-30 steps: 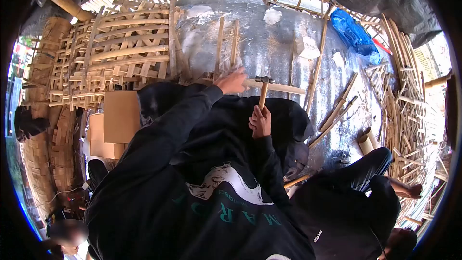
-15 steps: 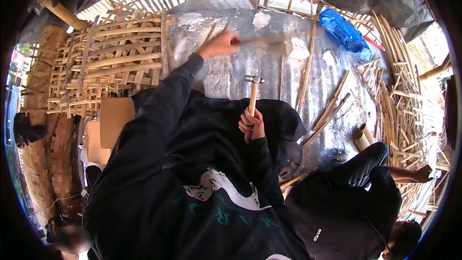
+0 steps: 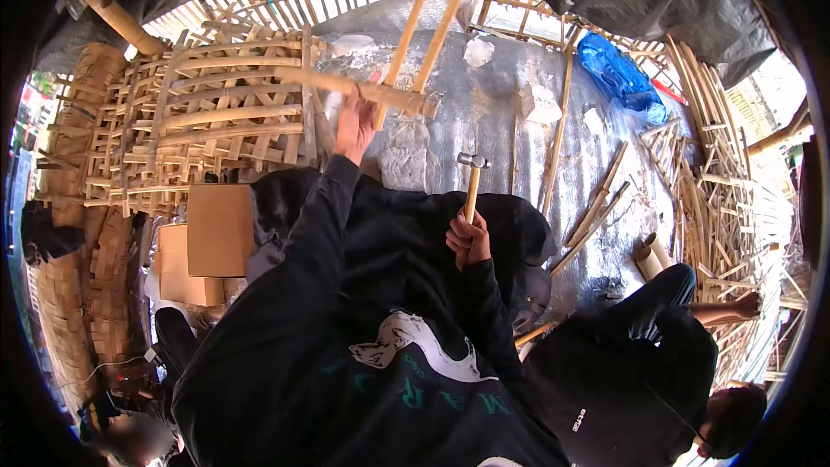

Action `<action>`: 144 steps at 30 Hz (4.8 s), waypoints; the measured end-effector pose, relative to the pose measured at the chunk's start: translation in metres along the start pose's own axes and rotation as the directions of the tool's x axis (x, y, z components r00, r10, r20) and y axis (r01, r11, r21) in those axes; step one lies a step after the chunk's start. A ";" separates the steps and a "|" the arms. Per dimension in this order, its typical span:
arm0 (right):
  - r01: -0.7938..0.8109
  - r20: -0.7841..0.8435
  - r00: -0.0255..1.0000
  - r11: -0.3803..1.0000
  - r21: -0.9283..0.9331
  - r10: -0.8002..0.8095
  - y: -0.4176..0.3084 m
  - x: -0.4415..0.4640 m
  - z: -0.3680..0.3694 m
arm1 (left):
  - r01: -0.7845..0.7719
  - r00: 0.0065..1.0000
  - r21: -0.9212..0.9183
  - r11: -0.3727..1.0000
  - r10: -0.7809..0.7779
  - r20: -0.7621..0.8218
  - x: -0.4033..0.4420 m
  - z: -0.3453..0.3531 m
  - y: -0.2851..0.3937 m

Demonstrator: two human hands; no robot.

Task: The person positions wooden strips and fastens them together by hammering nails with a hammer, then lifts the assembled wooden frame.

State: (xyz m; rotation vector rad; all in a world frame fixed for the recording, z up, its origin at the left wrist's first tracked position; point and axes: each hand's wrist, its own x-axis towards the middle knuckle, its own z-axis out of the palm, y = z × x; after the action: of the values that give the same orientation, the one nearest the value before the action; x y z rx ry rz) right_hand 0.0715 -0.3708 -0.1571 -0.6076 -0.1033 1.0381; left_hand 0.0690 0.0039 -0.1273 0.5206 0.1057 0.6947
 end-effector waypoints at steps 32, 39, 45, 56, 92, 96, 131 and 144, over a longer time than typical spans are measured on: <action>-0.073 -0.285 0.959 0.975 -0.210 0.010 -0.007 0.004 0.019 | -0.039 0.928 -0.054 0.998 0.016 -0.373 -0.095 -0.037 -0.075; -0.095 -0.265 0.963 0.979 -0.178 0.045 -0.008 0.007 0.014 | 0.182 0.926 0.369 0.911 -0.033 -0.376 -0.116 -0.054 -0.060; -0.162 -0.303 0.949 0.955 -0.247 0.083 -0.010 0.007 0.017 | 0.437 0.851 0.699 0.566 -0.009 -0.524 -0.110 -0.044 -0.017; -0.226 -0.214 0.966 0.883 -0.411 0.148 -0.019 0.041 0.036 | -0.525 0.851 0.670 -0.524 -0.332 0.407 -0.092 -0.035 -0.034; -0.238 -0.157 0.953 0.322 -0.916 0.258 -0.087 0.125 -0.022 | -0.525 0.850 0.611 -0.592 -0.393 0.350 -0.085 -0.042 -0.035; -0.320 -0.301 0.945 0.530 -0.785 0.124 -0.079 0.123 0.005 | -0.513 0.857 0.640 -0.572 -0.382 0.346 -0.087 -0.038 -0.036; 0.296 0.326 0.943 -0.264 -0.918 -0.076 -0.046 0.109 0.003 | -0.508 0.861 0.623 -0.595 -0.358 0.360 -0.084 -0.048 -0.042; 0.059 0.095 0.992 -0.349 -0.935 -0.087 -0.027 0.091 0.007 | -0.507 0.861 0.638 -0.580 -0.380 0.339 -0.080 -0.054 -0.043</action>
State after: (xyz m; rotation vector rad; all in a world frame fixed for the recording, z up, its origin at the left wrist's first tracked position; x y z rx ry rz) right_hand 0.1373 -0.3020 -0.1551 -2.2614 -1.1835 0.4955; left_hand 0.0185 -0.0521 -0.2013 2.9009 0.2039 0.2809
